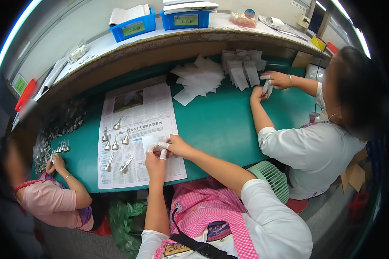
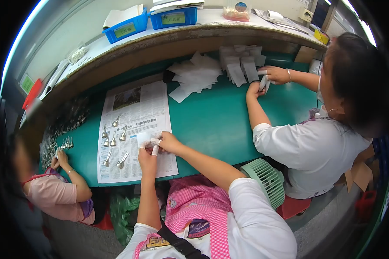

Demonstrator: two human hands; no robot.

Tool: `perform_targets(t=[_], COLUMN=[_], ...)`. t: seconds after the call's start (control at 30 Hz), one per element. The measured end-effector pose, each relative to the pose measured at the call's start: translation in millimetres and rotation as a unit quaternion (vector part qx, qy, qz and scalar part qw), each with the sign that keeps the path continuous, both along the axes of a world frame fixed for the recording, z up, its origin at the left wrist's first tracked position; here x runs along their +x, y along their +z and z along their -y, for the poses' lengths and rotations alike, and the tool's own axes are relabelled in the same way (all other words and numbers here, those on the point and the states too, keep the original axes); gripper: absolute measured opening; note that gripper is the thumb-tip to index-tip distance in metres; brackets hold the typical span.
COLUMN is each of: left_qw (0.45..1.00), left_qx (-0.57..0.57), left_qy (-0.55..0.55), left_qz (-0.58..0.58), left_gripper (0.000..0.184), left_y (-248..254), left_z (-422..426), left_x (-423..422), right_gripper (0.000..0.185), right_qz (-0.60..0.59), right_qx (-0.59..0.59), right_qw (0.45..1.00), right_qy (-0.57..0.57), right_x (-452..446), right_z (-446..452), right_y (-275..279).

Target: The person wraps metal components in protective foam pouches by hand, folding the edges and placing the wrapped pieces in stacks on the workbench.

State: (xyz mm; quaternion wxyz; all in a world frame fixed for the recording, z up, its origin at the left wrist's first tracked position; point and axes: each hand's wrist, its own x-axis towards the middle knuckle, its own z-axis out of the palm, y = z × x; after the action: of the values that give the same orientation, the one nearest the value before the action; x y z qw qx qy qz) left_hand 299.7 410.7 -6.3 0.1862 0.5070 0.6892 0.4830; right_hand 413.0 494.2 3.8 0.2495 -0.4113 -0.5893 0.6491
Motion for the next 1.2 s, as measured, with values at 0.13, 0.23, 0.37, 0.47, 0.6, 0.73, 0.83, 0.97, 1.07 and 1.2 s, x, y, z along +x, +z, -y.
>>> perform_targets(t=[0.13, 0.23, 0.37, 0.47, 0.6, 0.73, 0.83, 0.97, 1.07, 1.2], left_qw=[0.999, 0.999, 1.0, 1.0, 0.999, 0.996, 0.983, 0.98, 0.985, 0.987], left_qx=[0.001, -0.007, 0.006, 0.016, 0.017, 0.021, 0.093, 0.079, 0.06, 0.069], left_qy=[-0.03, -0.024, -0.013, 0.0, 0.006, 0.062, 0.043, 0.024, 0.017, 0.02], left_qz=[-0.043, -0.031, 0.01, 0.002, 0.039, -0.062, -0.152, -0.184, -0.161, -0.142], left_gripper=[0.032, 0.029, 0.024, 0.022, 0.02, 0.019, 0.018, 0.02, 0.021, 0.022], left_y=[2, -2, -1, -3, -4, 17, 2, -2, -6, -9], left_z=[0, -2, -5, -8, -8, -4, -8, -6, -5, -4], left_x=[0, -4, -11, -15, -18, -18, -21, -15, -12, -12], right_gripper=[0.027, 0.027, 0.026, 0.025, 0.027, 0.023, 0.021, 0.023, 0.024, 0.023], right_qz=[0.002, -0.012, -0.012, -0.016, -0.008, 0.033, 0.048, 0.051, 0.058, 0.062], right_qx=[0.014, 0.024, 0.05, 0.069, 0.096, 0.167, 0.206, 0.236, 0.259, 0.256], right_qw=[0.999, 0.999, 0.997, 0.995, 0.994, 0.985, 0.976, 0.968, 0.962, 0.961], right_qy=[-0.035, -0.031, -0.052, -0.063, -0.046, -0.041, -0.052, -0.071, -0.067, -0.079], right_x=[-3, -4, -5, -5, -2, -4, -6, -5, -3, -4], right_z=[1, 1, 7, 14, 17, 18, 17, 23, 24, 25], right_y=[-8, -15, -14, -9, -5, -11, -15, -11, -12, -14])
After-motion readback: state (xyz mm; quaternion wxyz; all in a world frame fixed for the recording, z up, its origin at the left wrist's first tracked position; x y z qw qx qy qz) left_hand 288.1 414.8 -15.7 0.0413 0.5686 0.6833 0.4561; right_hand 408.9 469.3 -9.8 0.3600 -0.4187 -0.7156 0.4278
